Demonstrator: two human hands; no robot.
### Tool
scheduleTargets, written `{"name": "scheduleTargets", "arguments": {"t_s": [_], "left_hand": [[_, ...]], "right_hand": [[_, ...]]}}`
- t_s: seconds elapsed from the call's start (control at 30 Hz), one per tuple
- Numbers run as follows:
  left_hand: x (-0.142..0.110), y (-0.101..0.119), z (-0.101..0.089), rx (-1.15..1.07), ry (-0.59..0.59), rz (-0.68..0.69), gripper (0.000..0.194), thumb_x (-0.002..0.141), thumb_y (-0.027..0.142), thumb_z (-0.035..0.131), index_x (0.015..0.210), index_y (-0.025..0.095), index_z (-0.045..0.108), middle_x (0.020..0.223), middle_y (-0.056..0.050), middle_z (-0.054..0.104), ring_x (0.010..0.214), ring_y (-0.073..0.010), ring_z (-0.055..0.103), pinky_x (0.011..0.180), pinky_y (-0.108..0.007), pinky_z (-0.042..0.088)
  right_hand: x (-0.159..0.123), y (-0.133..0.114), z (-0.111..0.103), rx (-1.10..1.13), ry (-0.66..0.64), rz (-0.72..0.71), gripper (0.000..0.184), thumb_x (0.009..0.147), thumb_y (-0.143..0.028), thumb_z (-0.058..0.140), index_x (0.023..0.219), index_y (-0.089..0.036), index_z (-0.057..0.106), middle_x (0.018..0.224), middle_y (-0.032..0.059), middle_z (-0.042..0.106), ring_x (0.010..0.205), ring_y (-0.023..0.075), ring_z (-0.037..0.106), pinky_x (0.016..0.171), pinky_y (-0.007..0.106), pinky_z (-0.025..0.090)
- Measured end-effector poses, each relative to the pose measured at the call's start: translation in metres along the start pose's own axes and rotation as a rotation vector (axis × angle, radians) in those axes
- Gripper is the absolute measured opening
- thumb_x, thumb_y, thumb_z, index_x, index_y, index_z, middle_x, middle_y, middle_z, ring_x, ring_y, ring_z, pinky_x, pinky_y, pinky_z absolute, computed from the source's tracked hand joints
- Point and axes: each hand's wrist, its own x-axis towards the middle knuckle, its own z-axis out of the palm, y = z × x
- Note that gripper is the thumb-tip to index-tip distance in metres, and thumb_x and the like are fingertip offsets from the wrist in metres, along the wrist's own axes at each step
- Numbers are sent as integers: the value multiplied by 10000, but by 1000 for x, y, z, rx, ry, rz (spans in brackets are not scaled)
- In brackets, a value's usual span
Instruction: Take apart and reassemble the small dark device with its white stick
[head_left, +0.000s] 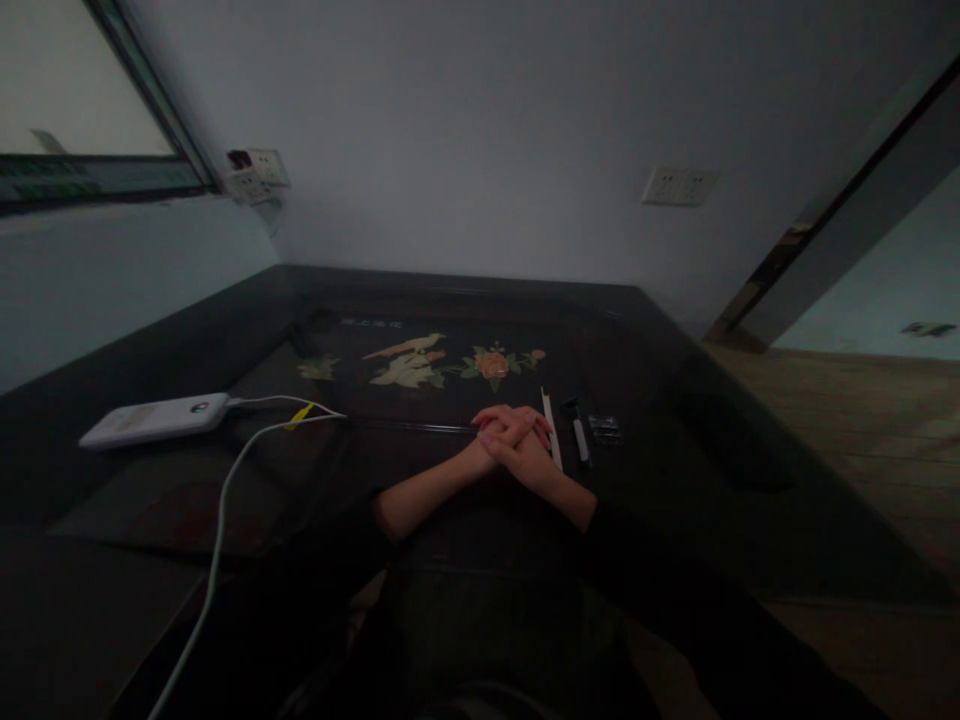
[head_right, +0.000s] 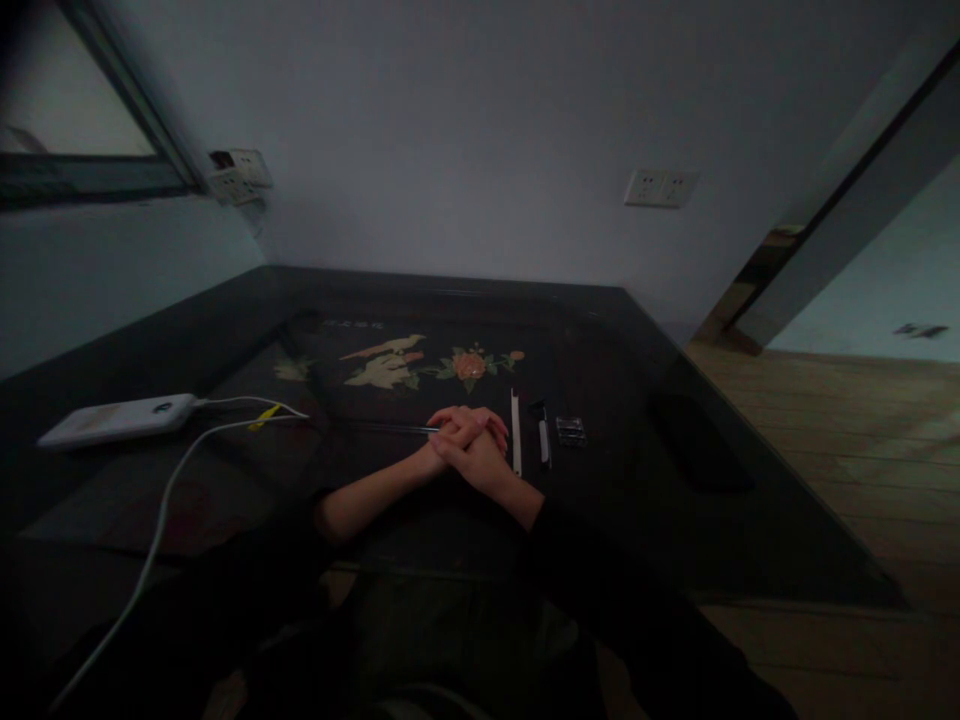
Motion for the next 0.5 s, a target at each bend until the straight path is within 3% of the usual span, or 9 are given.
{"name": "scheduleTargets", "arguments": {"t_s": [0.5], "left_hand": [[-1, 3, -2, -5, -85, 11, 176, 778, 274, 579, 938, 231, 639, 650, -10, 602, 776, -221, 624, 626, -294, 461]], "right_hand": [[0, 0, 1, 25, 19, 3, 238, 807, -292, 507, 1013, -200, 580, 993, 78, 586, 1008, 253, 546, 919, 439, 414]]}}
